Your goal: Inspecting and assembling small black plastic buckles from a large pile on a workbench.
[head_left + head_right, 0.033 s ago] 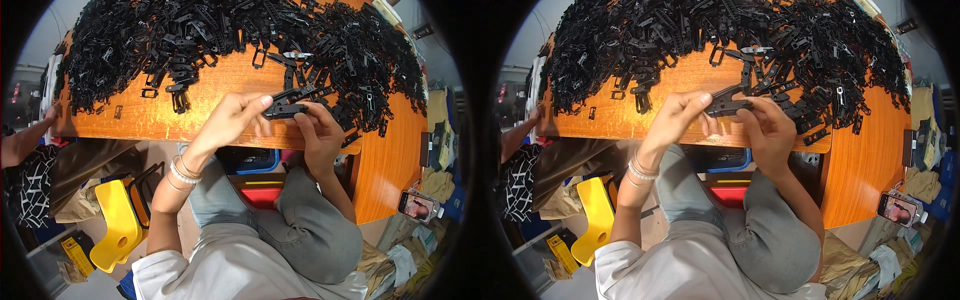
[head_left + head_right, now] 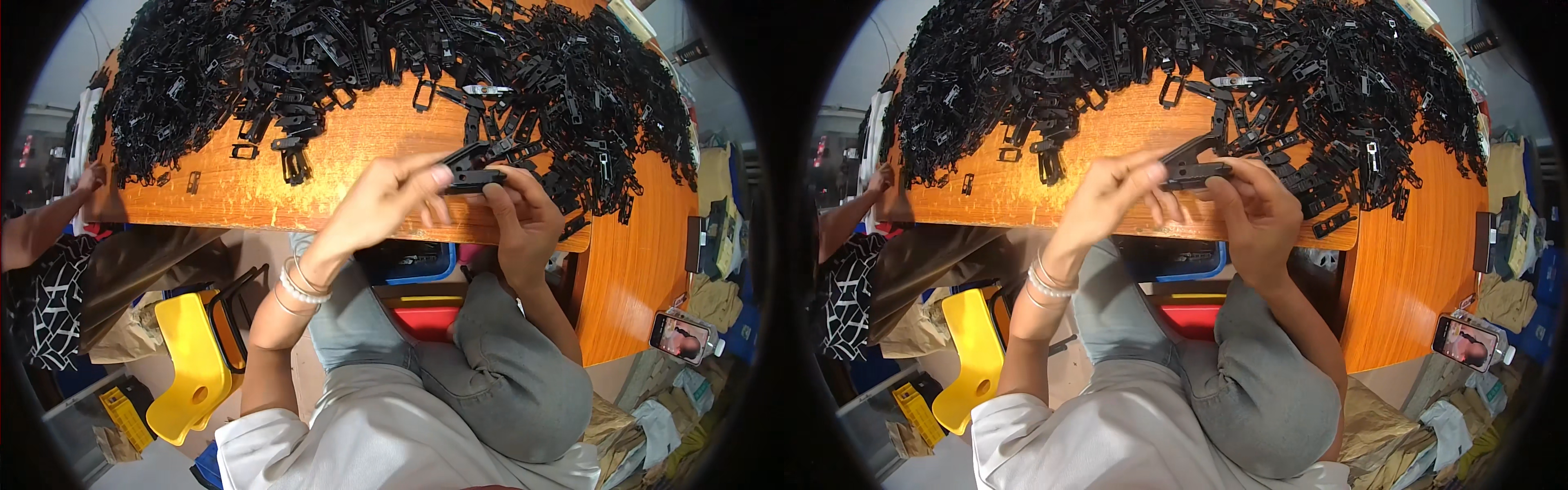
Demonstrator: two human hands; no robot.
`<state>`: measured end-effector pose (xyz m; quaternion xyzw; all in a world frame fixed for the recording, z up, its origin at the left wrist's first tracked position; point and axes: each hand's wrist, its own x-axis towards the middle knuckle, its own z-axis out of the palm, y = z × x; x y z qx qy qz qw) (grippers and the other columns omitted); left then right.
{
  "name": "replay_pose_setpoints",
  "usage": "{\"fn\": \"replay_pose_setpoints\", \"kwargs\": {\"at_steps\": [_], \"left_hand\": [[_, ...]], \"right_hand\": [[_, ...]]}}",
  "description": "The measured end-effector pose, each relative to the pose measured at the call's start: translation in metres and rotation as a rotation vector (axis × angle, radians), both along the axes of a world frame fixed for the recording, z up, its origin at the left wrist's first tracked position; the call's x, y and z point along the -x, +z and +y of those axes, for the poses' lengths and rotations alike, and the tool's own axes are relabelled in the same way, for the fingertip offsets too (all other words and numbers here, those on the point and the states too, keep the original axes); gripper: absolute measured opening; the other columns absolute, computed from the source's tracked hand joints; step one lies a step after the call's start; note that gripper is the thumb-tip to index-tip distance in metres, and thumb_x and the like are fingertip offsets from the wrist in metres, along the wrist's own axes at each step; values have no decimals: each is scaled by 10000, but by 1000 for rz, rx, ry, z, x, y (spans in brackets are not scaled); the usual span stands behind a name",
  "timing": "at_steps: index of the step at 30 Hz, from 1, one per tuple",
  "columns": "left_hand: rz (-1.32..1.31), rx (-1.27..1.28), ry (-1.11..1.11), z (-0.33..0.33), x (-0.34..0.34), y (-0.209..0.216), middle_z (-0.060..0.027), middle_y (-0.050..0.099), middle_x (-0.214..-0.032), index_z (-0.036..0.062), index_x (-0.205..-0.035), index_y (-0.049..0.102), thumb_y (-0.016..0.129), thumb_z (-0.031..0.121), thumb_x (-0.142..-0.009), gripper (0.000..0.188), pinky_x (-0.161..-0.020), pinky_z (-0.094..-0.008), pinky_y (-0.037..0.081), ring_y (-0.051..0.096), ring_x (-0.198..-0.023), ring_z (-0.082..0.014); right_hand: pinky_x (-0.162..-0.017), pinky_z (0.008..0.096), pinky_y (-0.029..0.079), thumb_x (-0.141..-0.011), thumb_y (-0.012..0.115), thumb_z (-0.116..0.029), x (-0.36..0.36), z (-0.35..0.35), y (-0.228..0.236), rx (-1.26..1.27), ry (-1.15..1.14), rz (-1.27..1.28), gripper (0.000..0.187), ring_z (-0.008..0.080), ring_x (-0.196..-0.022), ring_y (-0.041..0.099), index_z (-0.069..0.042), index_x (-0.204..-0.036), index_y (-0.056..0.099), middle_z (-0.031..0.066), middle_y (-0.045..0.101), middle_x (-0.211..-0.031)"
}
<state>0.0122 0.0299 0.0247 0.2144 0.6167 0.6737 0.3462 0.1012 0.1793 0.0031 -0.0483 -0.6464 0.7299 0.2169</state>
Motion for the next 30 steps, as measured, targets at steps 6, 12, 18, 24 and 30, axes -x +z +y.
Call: {"fn": "replay_pose_setpoints", "kwargs": {"at_steps": [6, 12, 18, 24, 30], "left_hand": [[455, 122, 110, -5, -17, -14, -101, 608, -768, -11, -1105, 552, 649, 81, -770, 361, -538, -242, 442, 551, -593, -101], [474, 83, 89, -10, -20, -9, -105, 621, -799, -25, -1043, 578, 655, 73, -764, 306, -562, -232, 450, 571, -635, -117], [344, 83, 52, -10, -19, -12, -100, 639, -804, -19, -1043, 591, 670, 106, -768, 312, -590, -245, 466, 589, -703, -99], [286, 89, -43, -18, 17, -32, -98, 662, -866, -14, -980, 638, 654, 139, -794, 241, -617, -255, 471, 590, -715, -100], [911, 425, 345, 30, 64, -38, -127, 592, -805, -13, -863, 653, 658, 159, -772, 194, -618, -321, 462, 584, -676, -227]], "right_hand": [[-764, 226, 466, -801, 568, 51, 1, 4, 7, -61, 46, -4, 262, 150, -882, 586, 76, -1061, 546, 115, 577, -992], [-811, 238, 402, -798, 585, -14, 2, 18, 7, -358, 231, -117, 306, 143, -914, 497, 53, -1094, 542, 84, 516, -1017], [-748, 209, 428, -770, 598, 39, -1, 21, 7, -234, 224, -111, 270, 101, -812, 504, 54, -1038, 565, 63, 515, -952], [-573, 197, 500, -791, 583, 28, -3, 25, 9, -25, 517, -353, 187, 96, -659, 582, 47, -976, 602, 63, 585, -818], [-582, 198, 471, -812, 551, 27, -2, 10, -5, -109, 581, -288, 142, 101, -649, 598, 46, -936, 616, 76, 605, -786]]}}
